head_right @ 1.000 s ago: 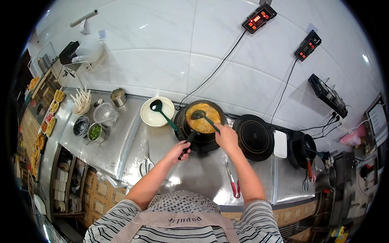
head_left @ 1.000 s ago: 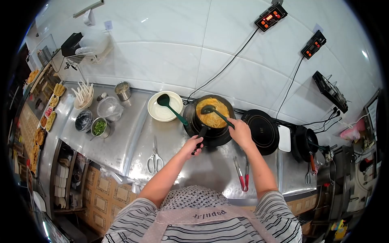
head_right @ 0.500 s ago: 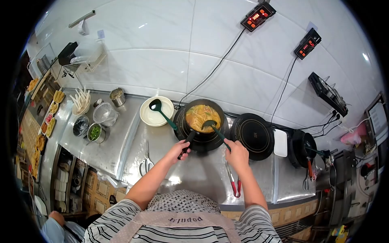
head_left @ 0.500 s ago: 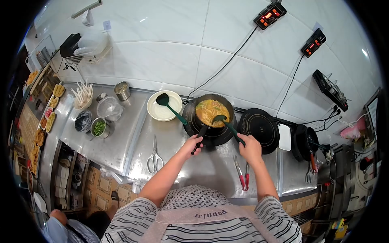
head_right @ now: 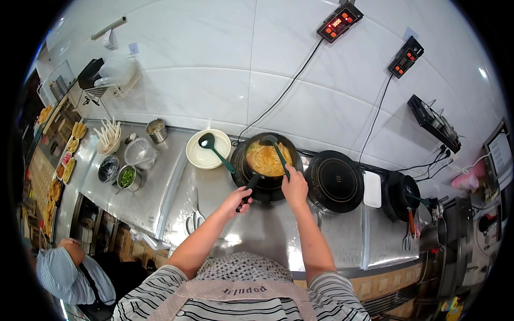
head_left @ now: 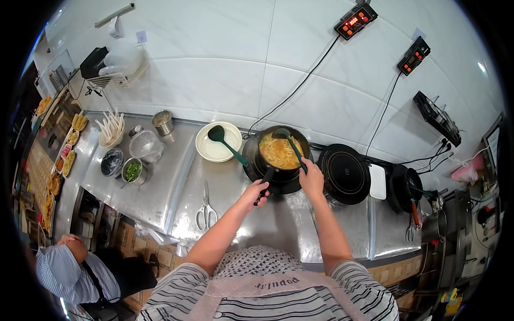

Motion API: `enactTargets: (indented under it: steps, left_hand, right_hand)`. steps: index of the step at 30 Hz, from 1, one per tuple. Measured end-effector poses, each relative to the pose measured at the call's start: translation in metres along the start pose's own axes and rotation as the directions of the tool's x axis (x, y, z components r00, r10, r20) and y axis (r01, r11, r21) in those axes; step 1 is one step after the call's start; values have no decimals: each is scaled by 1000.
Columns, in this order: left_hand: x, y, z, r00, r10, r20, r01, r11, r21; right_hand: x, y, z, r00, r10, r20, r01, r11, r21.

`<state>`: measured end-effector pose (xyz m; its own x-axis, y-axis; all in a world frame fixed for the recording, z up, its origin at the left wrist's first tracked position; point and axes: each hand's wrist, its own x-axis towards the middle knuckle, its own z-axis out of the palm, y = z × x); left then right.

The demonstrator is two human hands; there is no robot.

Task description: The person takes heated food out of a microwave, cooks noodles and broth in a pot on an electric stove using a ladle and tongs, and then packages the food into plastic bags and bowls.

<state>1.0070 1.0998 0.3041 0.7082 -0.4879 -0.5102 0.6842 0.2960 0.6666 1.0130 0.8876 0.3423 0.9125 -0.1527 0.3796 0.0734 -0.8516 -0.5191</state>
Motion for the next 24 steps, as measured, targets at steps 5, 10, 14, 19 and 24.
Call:
enactTargets:
  steps: [5, 10, 14, 19, 24]
  left_hand:
    - [2, -1, -2, 1000, 6, 11, -6, 1000, 7]
    - [2, -2, 0, 1000, 7, 3, -7, 1000, -6]
    - [1, -2, -1, 1000, 9, 9, -9, 1000, 6]
    - [4, -4, -3, 1000, 7, 19, -7, 1000, -8]
    - [3, -3, -3, 1000, 9, 22, -9, 1000, 5]
  right_hand:
    - [-22, 8, 12, 996, 42, 84, -37, 997, -67]
    - [-53, 7, -21, 995, -33, 96, 36, 999, -23]
    - [-55, 1, -69, 998, -22, 56, 19, 998, 60]
    - [-45, 9, -81, 976, -116, 184, 107, 993, 58]
    - [-32, -4, -41, 969, -52, 242, 74, 994, -80]
